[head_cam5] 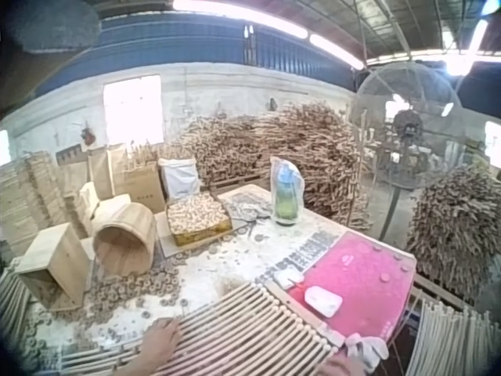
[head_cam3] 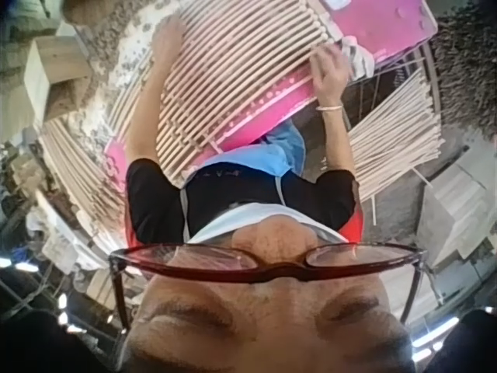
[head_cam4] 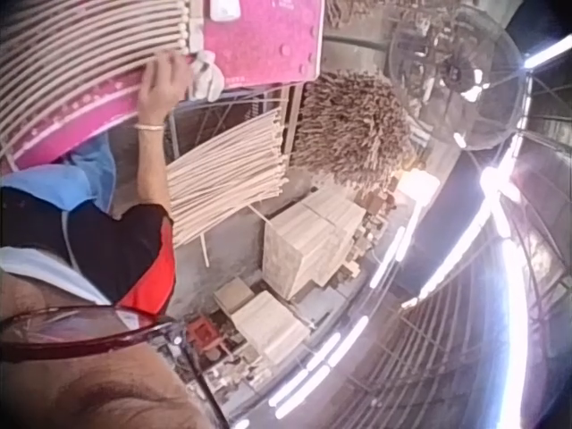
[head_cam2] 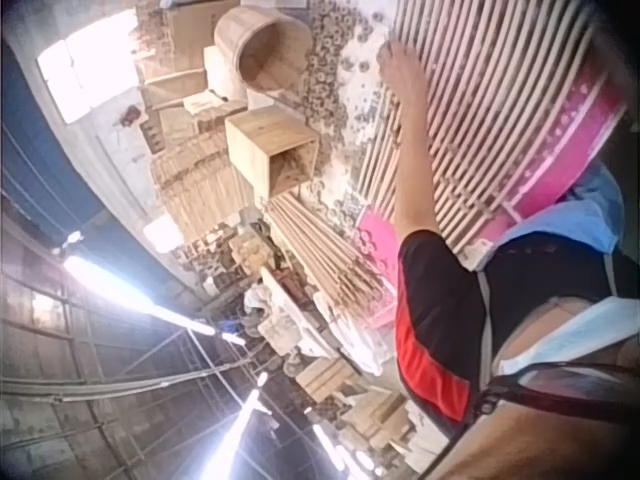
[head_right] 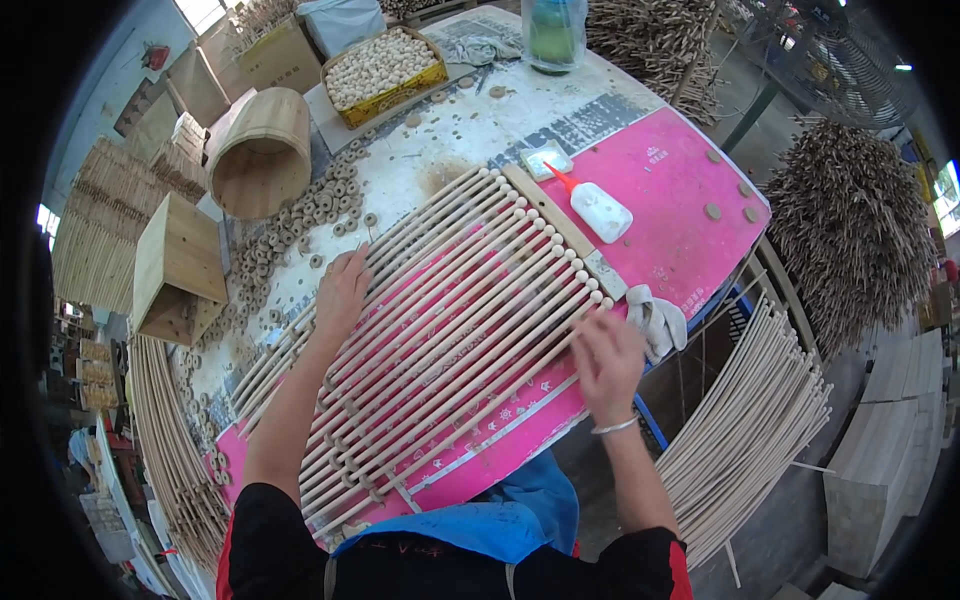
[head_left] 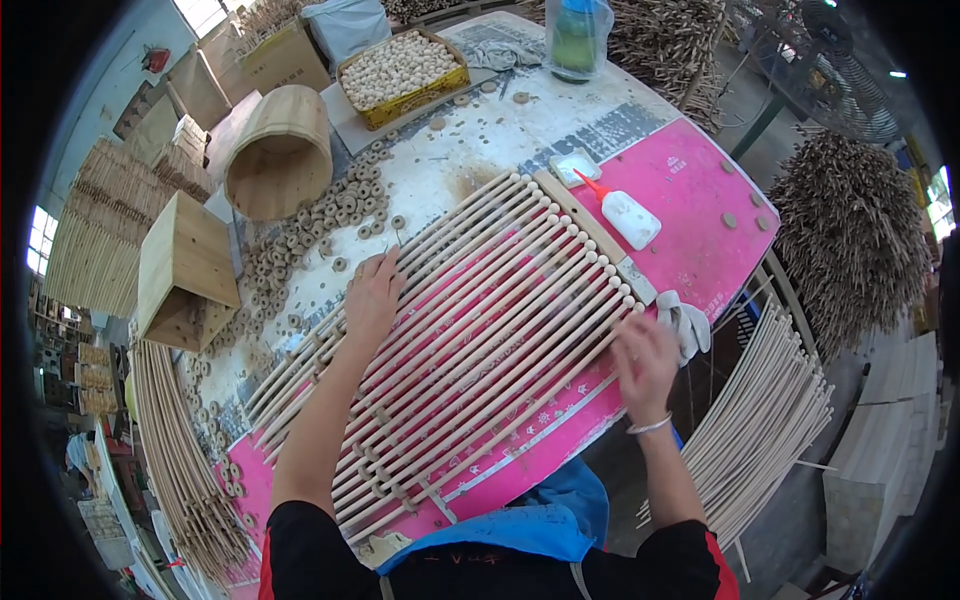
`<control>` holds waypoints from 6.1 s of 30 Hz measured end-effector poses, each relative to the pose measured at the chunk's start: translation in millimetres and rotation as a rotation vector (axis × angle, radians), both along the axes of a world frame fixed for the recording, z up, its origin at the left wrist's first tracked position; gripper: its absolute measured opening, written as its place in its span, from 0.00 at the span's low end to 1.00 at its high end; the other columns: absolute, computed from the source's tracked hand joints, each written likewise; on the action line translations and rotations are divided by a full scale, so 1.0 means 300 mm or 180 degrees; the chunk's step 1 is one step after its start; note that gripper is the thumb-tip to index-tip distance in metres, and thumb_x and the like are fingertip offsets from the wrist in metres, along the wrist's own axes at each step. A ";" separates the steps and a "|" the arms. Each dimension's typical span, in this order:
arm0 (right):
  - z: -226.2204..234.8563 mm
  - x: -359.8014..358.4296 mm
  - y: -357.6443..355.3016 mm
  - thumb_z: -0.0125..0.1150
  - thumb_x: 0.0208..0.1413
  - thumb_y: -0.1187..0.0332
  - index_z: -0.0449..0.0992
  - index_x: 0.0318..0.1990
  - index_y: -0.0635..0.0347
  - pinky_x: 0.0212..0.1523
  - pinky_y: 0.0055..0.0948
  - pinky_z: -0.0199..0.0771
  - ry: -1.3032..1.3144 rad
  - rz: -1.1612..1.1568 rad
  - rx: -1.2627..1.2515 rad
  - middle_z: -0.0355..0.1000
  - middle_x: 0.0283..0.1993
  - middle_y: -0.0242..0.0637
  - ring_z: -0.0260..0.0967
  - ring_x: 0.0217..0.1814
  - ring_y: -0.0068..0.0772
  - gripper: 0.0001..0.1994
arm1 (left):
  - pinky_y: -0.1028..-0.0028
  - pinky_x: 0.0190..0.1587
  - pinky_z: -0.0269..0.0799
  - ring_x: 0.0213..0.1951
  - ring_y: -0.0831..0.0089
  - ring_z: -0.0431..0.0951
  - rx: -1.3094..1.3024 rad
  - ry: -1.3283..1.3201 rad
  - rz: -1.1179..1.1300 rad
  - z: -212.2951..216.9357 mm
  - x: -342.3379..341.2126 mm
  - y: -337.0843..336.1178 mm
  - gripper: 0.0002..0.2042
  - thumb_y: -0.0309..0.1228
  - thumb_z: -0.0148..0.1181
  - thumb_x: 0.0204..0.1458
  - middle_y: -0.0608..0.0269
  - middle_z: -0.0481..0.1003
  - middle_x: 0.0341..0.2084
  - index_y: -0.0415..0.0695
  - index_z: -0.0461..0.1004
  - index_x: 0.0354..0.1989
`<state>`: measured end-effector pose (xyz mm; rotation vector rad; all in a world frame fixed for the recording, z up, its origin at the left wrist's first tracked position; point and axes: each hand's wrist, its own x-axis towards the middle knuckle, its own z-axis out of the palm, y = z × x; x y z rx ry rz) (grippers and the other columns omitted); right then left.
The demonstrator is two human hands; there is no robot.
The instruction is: Assembling a wooden rack by inserting wooden rods through circular wooden rings and applying glue.
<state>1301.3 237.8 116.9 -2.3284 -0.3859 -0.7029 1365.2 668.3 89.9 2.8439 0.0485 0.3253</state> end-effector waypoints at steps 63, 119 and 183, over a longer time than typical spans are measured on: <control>0.006 -0.016 -0.023 0.65 0.54 0.40 0.71 0.70 0.48 0.82 0.59 0.37 0.0999 0.1293 -0.1107 0.56 0.79 0.44 0.49 0.83 0.49 0.38 | 0.58 0.50 0.74 0.47 0.54 0.78 -0.0478 -0.0424 -0.0342 0.032 0.245 -0.137 0.05 0.28 0.64 0.57 0.59 0.78 0.43 0.45 0.80 0.41; 0.135 0.665 0.132 0.75 0.50 0.66 0.74 0.57 0.63 0.57 0.39 0.74 0.0805 0.1012 0.0522 0.75 0.55 0.47 0.74 0.57 0.47 0.27 | 0.49 0.76 0.48 0.73 0.57 0.60 0.0209 -0.0124 0.0091 -0.038 0.025 -0.147 0.31 0.42 0.49 0.69 0.52 0.62 0.72 0.40 0.55 0.76; 0.122 0.652 0.259 0.73 0.49 0.70 0.77 0.50 0.58 0.53 0.44 0.73 0.0420 0.0974 -0.0025 0.76 0.47 0.43 0.73 0.53 0.50 0.20 | 0.51 0.74 0.53 0.71 0.58 0.62 0.0236 -0.0233 0.0134 -0.031 0.028 -0.160 0.30 0.41 0.53 0.68 0.53 0.65 0.68 0.39 0.58 0.74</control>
